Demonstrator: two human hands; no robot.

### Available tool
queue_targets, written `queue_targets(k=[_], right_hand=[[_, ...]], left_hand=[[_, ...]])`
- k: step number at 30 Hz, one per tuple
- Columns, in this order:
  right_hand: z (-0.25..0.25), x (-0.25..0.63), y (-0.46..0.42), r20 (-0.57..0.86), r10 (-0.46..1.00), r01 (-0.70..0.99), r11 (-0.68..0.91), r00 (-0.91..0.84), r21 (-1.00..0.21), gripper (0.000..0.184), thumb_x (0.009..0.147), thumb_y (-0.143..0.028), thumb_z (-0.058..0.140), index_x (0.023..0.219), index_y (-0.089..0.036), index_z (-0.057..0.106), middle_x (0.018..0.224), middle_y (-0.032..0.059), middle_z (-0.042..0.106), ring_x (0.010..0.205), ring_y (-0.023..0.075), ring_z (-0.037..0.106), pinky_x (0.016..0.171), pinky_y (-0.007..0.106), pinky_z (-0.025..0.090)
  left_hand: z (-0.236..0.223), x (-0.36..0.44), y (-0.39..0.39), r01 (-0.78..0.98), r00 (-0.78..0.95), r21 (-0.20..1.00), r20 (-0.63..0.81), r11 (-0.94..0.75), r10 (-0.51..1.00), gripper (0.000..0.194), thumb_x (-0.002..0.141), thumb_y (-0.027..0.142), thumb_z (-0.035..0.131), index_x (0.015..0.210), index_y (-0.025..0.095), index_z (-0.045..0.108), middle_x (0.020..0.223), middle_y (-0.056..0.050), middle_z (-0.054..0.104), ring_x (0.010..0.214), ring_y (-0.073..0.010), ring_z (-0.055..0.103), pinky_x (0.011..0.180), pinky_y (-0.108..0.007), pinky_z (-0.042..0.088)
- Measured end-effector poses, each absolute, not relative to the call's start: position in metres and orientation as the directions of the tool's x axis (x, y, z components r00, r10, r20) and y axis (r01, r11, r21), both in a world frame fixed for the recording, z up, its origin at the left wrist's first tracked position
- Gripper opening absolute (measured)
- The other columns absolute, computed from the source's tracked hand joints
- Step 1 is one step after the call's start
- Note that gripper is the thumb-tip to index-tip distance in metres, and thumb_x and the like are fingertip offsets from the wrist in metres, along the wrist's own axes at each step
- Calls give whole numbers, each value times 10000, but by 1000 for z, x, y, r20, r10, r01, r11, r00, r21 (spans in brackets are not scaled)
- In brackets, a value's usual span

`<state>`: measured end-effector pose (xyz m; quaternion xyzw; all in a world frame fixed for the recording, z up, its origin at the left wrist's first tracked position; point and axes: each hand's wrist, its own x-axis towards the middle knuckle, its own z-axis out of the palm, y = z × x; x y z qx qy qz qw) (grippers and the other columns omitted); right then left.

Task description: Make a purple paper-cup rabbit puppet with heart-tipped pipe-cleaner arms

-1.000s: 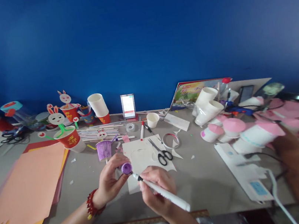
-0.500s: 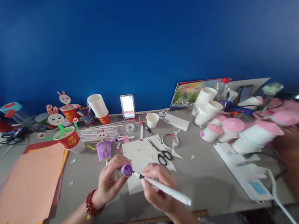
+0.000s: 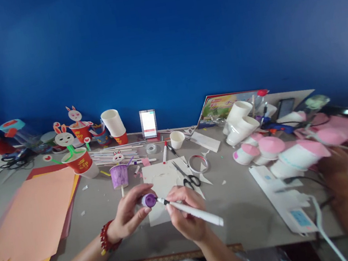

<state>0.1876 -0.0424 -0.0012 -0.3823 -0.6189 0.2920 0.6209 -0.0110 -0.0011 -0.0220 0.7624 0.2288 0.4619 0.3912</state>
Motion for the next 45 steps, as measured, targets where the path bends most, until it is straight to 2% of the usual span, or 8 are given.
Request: queue_targets(k=[2,5,15,21,28,34,45], right_hand=[[-2,187,-41,567,822,94,561,49,-822,82,868,-169,584,908,-238,605,710,1,603,573,148,563,487,264,458],[-2,187,-42,557,829,61,554,52,-830,88,877,-156,568,903,-237,591,688,-6,587,565,143,552,481,254,444],[-2,189,-42,572,820,67,569,26,-819,123,863,-134,572,914,-245,589,689,-8,591,580,150,567,501,262,458],[-3,186,-40,570,821,18,569,33,-822,99,877,-150,567,903,-242,590,687,-2,583,603,155,575,513,268,466],[-8,189,-37,543,836,-39,547,78,-836,64,891,-179,574,907,-237,595,673,-6,560,580,152,549,493,265,447],[-4,186,-39,539,842,-92,534,-33,-840,72,891,-170,575,906,-235,601,676,-7,564,573,144,529,502,262,430],[-8,187,-35,513,858,-139,511,24,-848,53,900,-188,586,897,-240,595,688,-3,572,581,150,540,490,252,418]], left_hand=[[-26,-12,-3,-49,459,859,472,-509,752,336,919,282,604,1228,184,513,1042,-111,623,895,-204,626,784,-319,516],[-28,-13,-3,-75,482,877,449,-475,752,265,930,314,585,1146,170,530,994,-104,606,884,-200,604,790,-325,507],[-28,-11,-1,-95,471,867,472,-489,745,254,929,309,589,1134,171,529,987,-102,604,880,-198,584,783,-317,480],[-36,-14,-1,-114,481,895,429,-431,765,276,948,349,555,1151,162,536,999,-113,603,854,-194,579,744,-306,480],[-33,-15,0,-159,517,890,444,-427,732,252,959,330,533,1155,171,546,1006,-111,630,846,-195,598,741,-311,477],[-35,-16,1,-115,521,891,430,-438,737,266,951,343,543,1147,165,568,953,-97,614,806,-184,587,718,-301,479],[-31,-13,1,-243,542,902,431,-357,722,248,981,339,492,1135,159,565,980,-120,672,780,-175,620,692,-291,506]])
